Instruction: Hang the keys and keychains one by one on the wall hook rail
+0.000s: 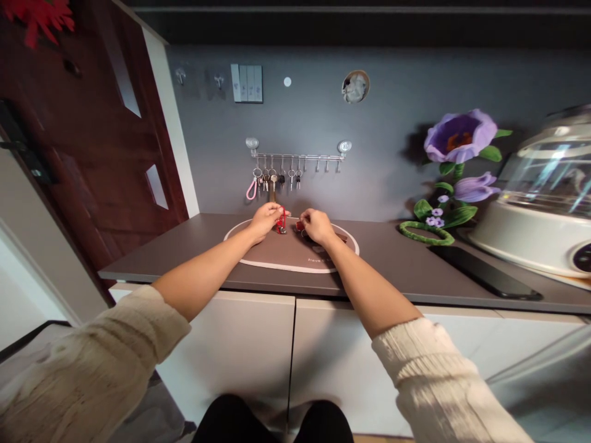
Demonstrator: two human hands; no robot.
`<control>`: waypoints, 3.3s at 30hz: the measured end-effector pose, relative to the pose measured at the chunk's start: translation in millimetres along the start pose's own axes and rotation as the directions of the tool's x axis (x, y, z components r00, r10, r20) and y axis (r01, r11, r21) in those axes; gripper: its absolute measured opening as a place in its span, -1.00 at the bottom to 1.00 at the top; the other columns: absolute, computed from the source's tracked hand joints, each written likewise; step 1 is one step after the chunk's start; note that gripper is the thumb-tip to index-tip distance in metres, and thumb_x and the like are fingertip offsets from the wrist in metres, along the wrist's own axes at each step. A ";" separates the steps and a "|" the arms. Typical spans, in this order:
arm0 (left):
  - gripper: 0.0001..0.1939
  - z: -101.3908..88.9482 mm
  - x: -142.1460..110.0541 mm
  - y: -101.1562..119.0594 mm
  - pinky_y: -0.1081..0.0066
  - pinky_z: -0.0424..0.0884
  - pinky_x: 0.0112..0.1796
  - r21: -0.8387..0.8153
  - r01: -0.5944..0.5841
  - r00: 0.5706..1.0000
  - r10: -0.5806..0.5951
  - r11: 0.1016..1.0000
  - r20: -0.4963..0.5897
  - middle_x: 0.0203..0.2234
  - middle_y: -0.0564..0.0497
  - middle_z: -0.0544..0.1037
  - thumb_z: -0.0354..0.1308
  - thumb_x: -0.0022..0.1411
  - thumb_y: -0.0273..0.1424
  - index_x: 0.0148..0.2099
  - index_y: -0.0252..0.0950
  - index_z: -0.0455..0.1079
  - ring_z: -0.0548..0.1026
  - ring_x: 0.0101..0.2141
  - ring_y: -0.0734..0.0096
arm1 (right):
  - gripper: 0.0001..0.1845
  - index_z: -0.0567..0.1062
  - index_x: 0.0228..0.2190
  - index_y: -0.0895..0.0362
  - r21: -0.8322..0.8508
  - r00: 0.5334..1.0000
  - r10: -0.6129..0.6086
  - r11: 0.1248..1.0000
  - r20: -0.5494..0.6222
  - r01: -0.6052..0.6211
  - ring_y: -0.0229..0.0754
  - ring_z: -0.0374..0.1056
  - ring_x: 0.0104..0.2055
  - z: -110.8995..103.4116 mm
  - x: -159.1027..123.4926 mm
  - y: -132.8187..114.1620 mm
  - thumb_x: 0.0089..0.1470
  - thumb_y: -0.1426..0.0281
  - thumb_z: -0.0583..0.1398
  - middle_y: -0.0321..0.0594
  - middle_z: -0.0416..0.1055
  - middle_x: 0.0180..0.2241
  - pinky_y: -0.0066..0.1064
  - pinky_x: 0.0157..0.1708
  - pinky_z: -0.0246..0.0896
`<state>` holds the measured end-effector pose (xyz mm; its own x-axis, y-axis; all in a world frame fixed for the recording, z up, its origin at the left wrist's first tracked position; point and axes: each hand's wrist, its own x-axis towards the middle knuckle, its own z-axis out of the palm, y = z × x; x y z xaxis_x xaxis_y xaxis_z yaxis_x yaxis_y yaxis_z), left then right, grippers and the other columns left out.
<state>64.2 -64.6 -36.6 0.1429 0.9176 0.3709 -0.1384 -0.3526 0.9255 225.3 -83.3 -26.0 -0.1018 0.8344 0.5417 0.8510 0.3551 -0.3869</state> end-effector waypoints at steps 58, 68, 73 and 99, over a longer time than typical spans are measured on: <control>-0.87 2.3 0.4 -12.9 0.37 0.32 -0.24 0.487 -0.246 0.967 0.249 0.838 0.060 -0.44 -0.01 0.47 0.01 0.12 -0.37 -0.37 -0.32 0.33 0.41 -0.38 0.43 | -0.75 0.45 -0.51 0.18 0.724 0.989 0.142 0.685 -0.035 -0.073 -0.28 0.30 -0.49 -5.9 -2.4 -10.7 -0.20 0.24 0.20 -0.27 0.43 -0.54 -0.44 -0.39 0.20; -0.84 4.2 -7.6 -13.1 0.42 0.28 -0.28 0.754 -0.338 0.939 0.251 0.564 0.233 -0.42 -0.01 0.45 -0.04 0.13 -0.42 -0.35 -0.29 0.37 0.38 -0.37 0.42 | -0.77 0.45 -0.53 0.20 0.728 0.968 0.204 0.685 -0.143 -0.037 -0.31 0.27 -0.43 -26.4 33.5 -8.5 -0.23 0.28 0.18 -0.28 0.42 -0.51 -0.44 -0.28 0.14; -0.84 5.6 -10.5 -9.3 0.40 0.28 -0.27 0.780 -0.340 0.939 0.230 0.525 0.254 -0.40 -0.03 0.45 -0.04 0.13 -0.44 -0.35 -0.29 0.37 0.38 -0.35 0.39 | -0.84 0.43 -0.54 0.21 0.747 0.962 0.251 0.659 -0.111 -0.086 -0.35 0.24 -0.47 -36.1 64.2 -11.2 -0.22 0.35 0.17 -0.30 0.39 -0.54 -0.45 -0.31 0.13; -0.85 5.6 -6.4 -12.8 0.42 0.27 -0.28 0.788 -0.309 0.951 0.198 0.532 0.239 -0.38 -0.03 0.44 -0.04 0.12 -0.46 -0.33 -0.29 0.36 0.38 -0.35 0.41 | -0.86 0.39 -0.67 0.21 0.704 0.900 0.420 0.674 -0.118 -0.223 -0.35 0.20 -0.63 -23.2 119.1 -13.9 -0.15 0.54 0.14 -0.24 0.35 -0.70 -0.53 -0.61 0.16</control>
<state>70.5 -67.0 -50.5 0.3427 0.7586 0.5542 0.6547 -0.6159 0.4382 213.3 1.4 61.2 0.3266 0.8502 0.4128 0.2340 0.3504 -0.9069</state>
